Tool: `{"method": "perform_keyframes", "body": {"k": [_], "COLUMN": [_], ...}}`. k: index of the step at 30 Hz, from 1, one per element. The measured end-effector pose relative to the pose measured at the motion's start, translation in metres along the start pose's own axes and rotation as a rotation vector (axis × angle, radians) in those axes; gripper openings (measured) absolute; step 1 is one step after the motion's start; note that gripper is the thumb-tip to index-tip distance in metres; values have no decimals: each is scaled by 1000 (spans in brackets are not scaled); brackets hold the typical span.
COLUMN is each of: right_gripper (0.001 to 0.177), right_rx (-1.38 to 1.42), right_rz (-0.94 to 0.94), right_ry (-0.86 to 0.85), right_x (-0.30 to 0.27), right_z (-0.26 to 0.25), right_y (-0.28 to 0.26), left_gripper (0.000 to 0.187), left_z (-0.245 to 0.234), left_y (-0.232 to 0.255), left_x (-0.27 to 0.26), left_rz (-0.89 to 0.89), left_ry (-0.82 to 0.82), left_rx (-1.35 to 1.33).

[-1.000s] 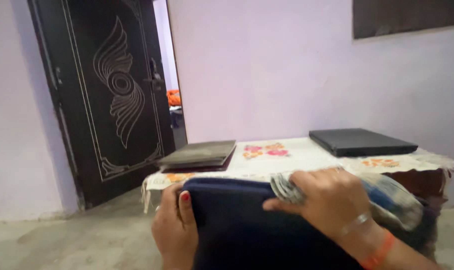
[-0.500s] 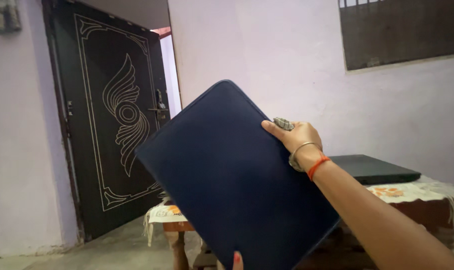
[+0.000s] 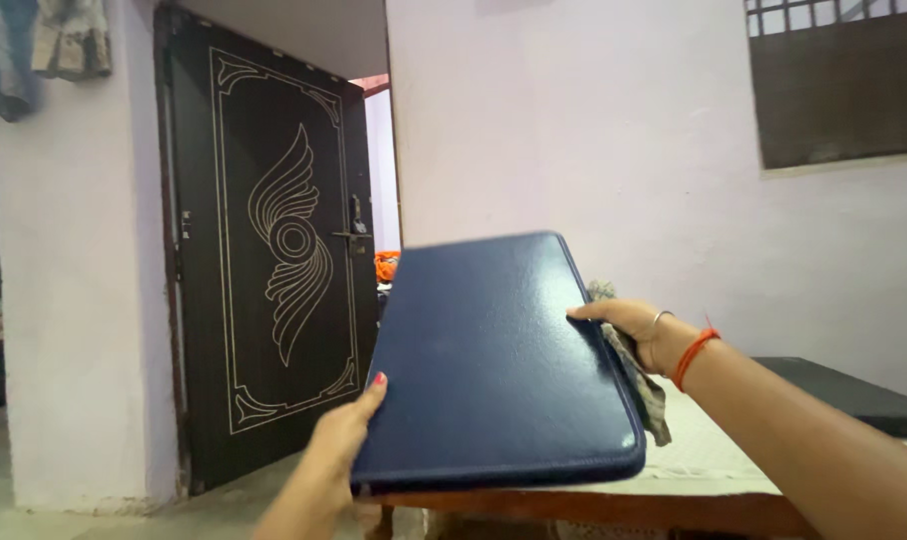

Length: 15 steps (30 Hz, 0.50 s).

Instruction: The person wipes the surfaces of several folders and a bag using a cloth. They clean a grey folder, a blue folder, and a beige bag, then place the cleaned items on a nearby table.

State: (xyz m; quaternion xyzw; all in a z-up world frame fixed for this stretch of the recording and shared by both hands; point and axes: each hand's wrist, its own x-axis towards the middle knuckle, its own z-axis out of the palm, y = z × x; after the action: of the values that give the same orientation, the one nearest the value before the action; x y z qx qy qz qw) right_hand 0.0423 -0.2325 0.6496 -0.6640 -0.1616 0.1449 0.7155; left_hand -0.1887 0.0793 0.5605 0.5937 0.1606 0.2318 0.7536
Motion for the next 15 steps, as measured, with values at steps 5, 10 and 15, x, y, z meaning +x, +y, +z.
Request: {"method": "perform_keyframes", "body": {"k": [5, 10, 15], "right_gripper": [42, 57, 63], "right_rx": [91, 116, 128], "right_rz": [31, 136, 158], "right_ry": [12, 76, 151], "right_x": [85, 161, 214], "right_z": [21, 37, 66], "right_y": [24, 55, 74], "left_gripper": [34, 30, 34], "left_z": [-25, -53, -66], "left_y": [31, 29, 23], "left_x": [94, 189, 242], "left_rz": [-105, -127, -83], "left_ry": [-101, -105, 85], "left_rx": [-103, -2, 156]}}
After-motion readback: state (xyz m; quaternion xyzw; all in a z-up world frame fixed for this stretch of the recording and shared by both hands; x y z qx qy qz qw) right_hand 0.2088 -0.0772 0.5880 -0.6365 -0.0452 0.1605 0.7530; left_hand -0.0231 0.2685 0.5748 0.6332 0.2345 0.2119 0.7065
